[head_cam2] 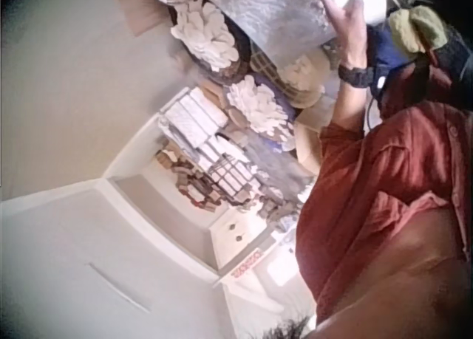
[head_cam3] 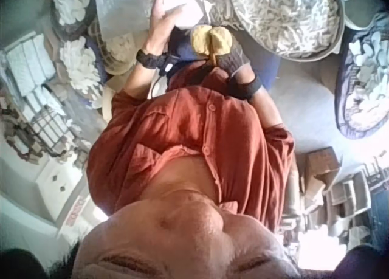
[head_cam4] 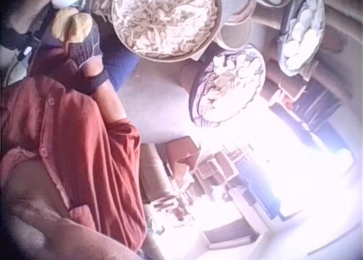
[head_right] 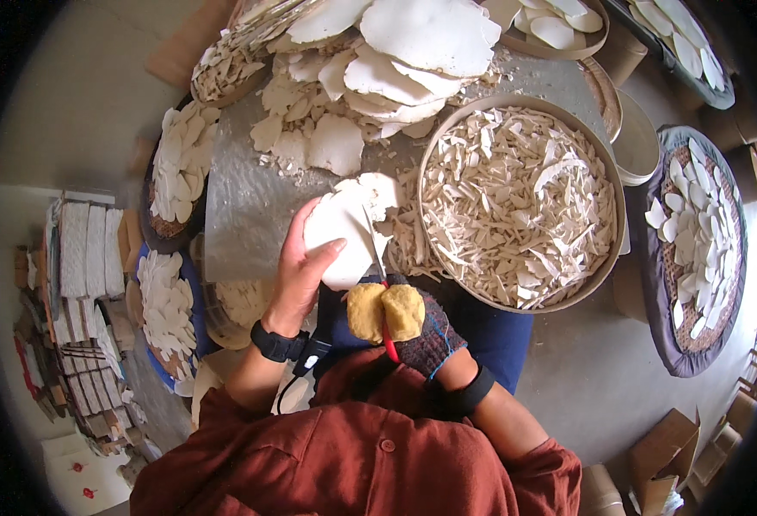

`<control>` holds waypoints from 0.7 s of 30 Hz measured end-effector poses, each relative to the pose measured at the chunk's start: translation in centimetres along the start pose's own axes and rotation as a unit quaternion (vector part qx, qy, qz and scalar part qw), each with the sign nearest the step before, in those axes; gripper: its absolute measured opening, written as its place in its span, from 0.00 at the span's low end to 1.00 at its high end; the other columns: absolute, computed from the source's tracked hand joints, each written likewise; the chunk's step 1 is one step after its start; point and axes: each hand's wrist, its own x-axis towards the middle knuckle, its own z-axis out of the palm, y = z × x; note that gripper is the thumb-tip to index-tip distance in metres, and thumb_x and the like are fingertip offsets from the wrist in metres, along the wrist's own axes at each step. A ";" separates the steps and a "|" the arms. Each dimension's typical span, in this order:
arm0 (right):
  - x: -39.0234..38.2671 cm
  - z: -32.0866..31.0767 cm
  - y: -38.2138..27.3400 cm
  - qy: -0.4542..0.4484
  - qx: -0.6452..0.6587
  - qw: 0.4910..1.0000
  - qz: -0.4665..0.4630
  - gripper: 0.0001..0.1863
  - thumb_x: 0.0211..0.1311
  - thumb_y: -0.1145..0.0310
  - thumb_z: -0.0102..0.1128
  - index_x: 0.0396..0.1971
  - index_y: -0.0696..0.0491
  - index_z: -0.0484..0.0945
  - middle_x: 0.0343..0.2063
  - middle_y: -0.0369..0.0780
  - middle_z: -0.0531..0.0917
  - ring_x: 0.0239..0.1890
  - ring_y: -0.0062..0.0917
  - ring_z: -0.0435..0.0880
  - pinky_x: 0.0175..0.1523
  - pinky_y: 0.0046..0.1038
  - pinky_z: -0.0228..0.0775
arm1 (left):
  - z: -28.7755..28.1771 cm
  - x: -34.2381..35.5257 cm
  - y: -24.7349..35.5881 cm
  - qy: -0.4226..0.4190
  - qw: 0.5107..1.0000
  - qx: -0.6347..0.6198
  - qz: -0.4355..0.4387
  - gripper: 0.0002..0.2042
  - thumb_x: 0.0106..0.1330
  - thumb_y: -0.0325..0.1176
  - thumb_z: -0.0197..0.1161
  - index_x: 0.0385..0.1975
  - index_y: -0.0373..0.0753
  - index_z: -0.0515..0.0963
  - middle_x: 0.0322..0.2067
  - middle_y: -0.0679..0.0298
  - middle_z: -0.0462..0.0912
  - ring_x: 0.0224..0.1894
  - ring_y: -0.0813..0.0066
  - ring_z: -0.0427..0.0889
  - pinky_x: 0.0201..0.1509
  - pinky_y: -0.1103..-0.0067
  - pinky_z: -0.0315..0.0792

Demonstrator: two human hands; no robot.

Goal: The person picks up pieces of white material from a pile, trims their edges using shears, and drops the trimmings into a bowl.

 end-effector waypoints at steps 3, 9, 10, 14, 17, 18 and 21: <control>0.0 0.2 -0.3 -0.006 0.053 0.998 0.021 0.17 0.61 0.70 0.60 0.49 0.58 0.74 0.46 0.40 0.80 0.49 0.24 0.79 0.56 0.27 0.70 | 0.0 -0.2 0.2 0.003 1.000 0.005 -0.003 0.30 0.59 0.26 0.61 0.62 0.34 0.58 0.56 0.57 0.66 0.57 0.71 0.66 0.61 0.76 0.63; 1.2 -0.7 0.1 -0.027 -0.309 0.945 -0.106 0.15 0.61 0.69 0.59 0.47 0.57 0.76 0.45 0.40 0.81 0.47 0.24 0.80 0.54 0.28 0.72 | -0.7 -0.2 0.2 -0.029 1.000 0.009 -0.006 0.30 0.59 0.27 0.62 0.62 0.35 0.59 0.56 0.57 0.66 0.58 0.72 0.65 0.63 0.75 0.61; 1.6 -0.8 0.3 -0.013 -0.386 0.912 -0.140 0.15 0.61 0.69 0.59 0.46 0.57 0.76 0.44 0.40 0.81 0.47 0.24 0.80 0.53 0.28 0.72 | -0.8 -0.2 0.2 -0.028 0.999 0.018 -0.006 0.30 0.59 0.27 0.62 0.62 0.35 0.59 0.56 0.57 0.66 0.58 0.71 0.65 0.63 0.75 0.61; 2.0 0.0 1.2 0.002 -0.036 0.999 -0.031 0.13 0.63 0.70 0.57 0.46 0.58 0.76 0.44 0.40 0.81 0.46 0.24 0.81 0.53 0.27 0.73 | -1.0 -0.5 0.2 -0.019 0.999 0.041 -0.013 0.30 0.59 0.27 0.62 0.61 0.34 0.59 0.57 0.57 0.66 0.59 0.71 0.65 0.64 0.74 0.59; 2.0 0.2 1.1 0.000 0.081 0.997 -0.017 0.12 0.62 0.72 0.57 0.44 0.58 0.76 0.42 0.41 0.82 0.44 0.27 0.82 0.50 0.28 0.74 | -1.1 -0.7 0.3 -0.022 0.999 0.028 0.009 0.29 0.59 0.26 0.62 0.61 0.35 0.60 0.57 0.58 0.66 0.59 0.71 0.65 0.64 0.75 0.60; 2.2 0.1 1.0 0.017 -0.068 0.993 -0.091 0.13 0.57 0.68 0.60 0.41 0.56 0.77 0.40 0.42 0.82 0.42 0.31 0.81 0.48 0.30 0.74 | -1.2 -0.8 0.3 -0.029 0.999 0.017 -0.004 0.29 0.59 0.26 0.62 0.61 0.35 0.60 0.57 0.58 0.67 0.58 0.71 0.65 0.64 0.75 0.60; 3.3 -0.6 0.9 0.056 -0.365 0.903 -0.220 0.16 0.46 0.62 0.66 0.35 0.53 0.78 0.34 0.44 0.81 0.39 0.39 0.80 0.43 0.36 0.74 | -1.5 -0.8 0.4 -0.037 0.999 -0.013 -0.029 0.29 0.59 0.24 0.62 0.61 0.35 0.59 0.56 0.59 0.67 0.57 0.72 0.66 0.63 0.76 0.61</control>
